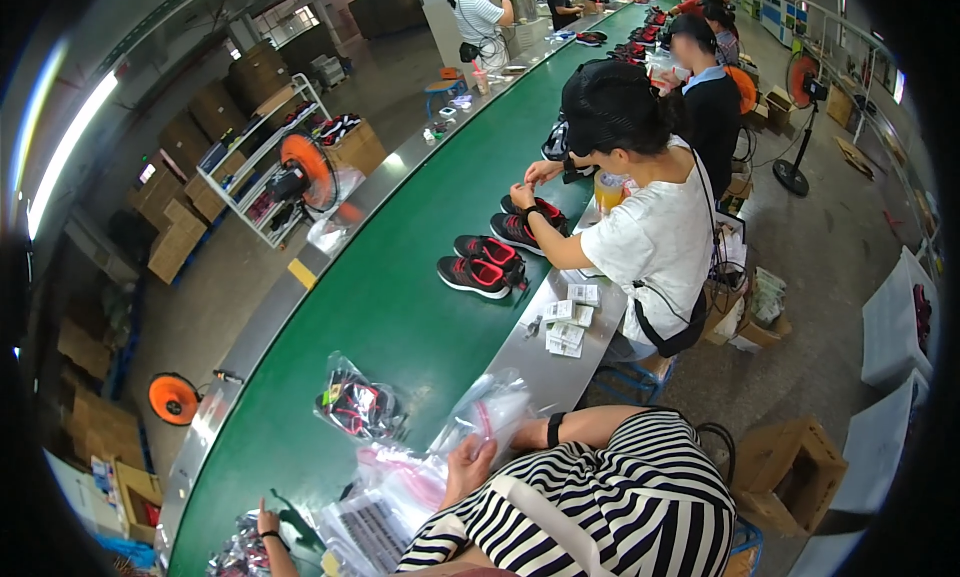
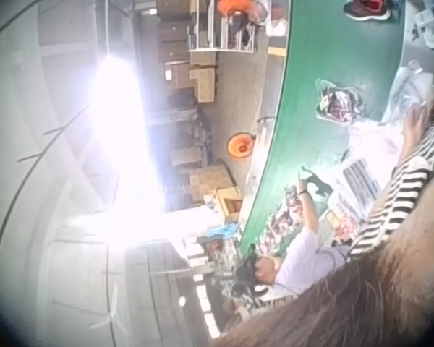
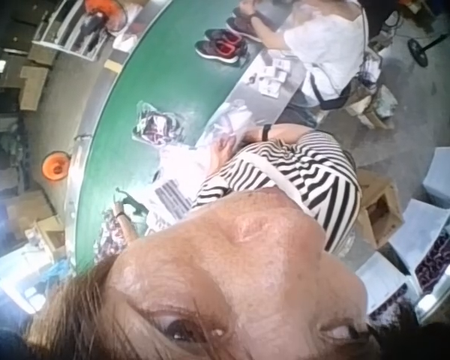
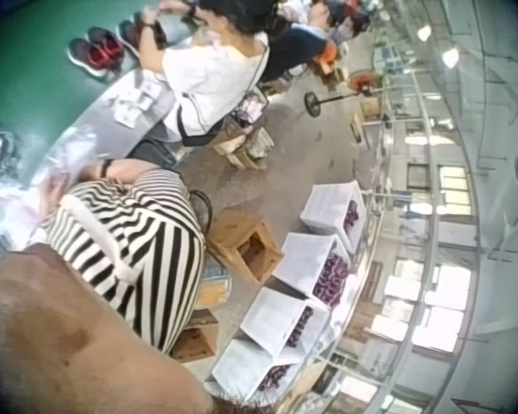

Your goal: The recorder is bagging pairs of sneakers into plastic bags on a conveyor belt in a factory setting.

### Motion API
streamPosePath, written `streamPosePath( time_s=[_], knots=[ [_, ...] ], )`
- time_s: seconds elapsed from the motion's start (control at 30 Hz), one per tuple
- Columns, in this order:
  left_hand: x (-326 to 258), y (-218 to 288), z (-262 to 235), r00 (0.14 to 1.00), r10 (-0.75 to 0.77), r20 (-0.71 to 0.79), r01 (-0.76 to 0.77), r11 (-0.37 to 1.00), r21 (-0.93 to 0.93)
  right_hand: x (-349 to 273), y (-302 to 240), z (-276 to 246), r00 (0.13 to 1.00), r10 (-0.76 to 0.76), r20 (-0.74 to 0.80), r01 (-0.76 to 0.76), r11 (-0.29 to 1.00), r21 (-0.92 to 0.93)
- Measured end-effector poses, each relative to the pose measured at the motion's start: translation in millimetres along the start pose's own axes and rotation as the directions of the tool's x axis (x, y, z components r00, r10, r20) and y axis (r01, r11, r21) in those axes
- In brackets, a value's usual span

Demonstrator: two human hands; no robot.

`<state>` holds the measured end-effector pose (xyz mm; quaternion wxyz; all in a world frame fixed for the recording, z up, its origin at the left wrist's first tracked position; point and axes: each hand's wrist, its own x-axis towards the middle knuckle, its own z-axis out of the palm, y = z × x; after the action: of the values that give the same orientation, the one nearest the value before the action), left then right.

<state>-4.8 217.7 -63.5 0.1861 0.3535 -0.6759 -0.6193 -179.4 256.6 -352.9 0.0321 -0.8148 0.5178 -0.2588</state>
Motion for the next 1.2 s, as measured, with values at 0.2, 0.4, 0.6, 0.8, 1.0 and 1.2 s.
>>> streamPosePath(
  time_s=[0.2, 0.4, 0.6, 0.8, 1.0, 1.2],
  knots=[
    [2.0, -10.6, -0.1, 1.000, 0.001, -0.015, -0.001, 1.000, 0.005, -4.3, -1.3, 10.4, 1.000, -0.016, -0.022, 0.016, 1.000, 0.000],
    [-0.3, -3.3, -1.2, 1.000, 0.000, -0.021, 0.001, 0.999, 0.043, -5.8, -4.8, 19.2, 0.998, -0.032, -0.047, 0.032, 0.999, -0.003],
    [0.1, -13.8, -1.1, 0.999, 0.019, -0.047, -0.018, 1.000, 0.023, -5.6, -3.8, 23.2, 0.996, -0.052, -0.070, 0.050, 0.999, -0.019],
    [1.4, -18.4, -0.8, 0.997, 0.031, -0.070, -0.031, 0.999, 0.010, 9.3, -22.3, -6.4, 0.998, 0.009, 0.068, -0.010, 1.000, 0.008],
    [-0.9, -17.2, 0.7, 0.995, 0.086, -0.045, -0.088, 0.995, -0.047, 23.6, -40.9, -58.5, 0.955, 0.085, 0.285, -0.097, 0.995, 0.029],
    [2.6, -14.0, 3.7, 0.998, 0.063, -0.022, -0.064, 0.997, -0.034, 43.7, -53.3, -109.8, 0.865, 0.145, 0.480, -0.174, 0.985, 0.016]
  ],
)
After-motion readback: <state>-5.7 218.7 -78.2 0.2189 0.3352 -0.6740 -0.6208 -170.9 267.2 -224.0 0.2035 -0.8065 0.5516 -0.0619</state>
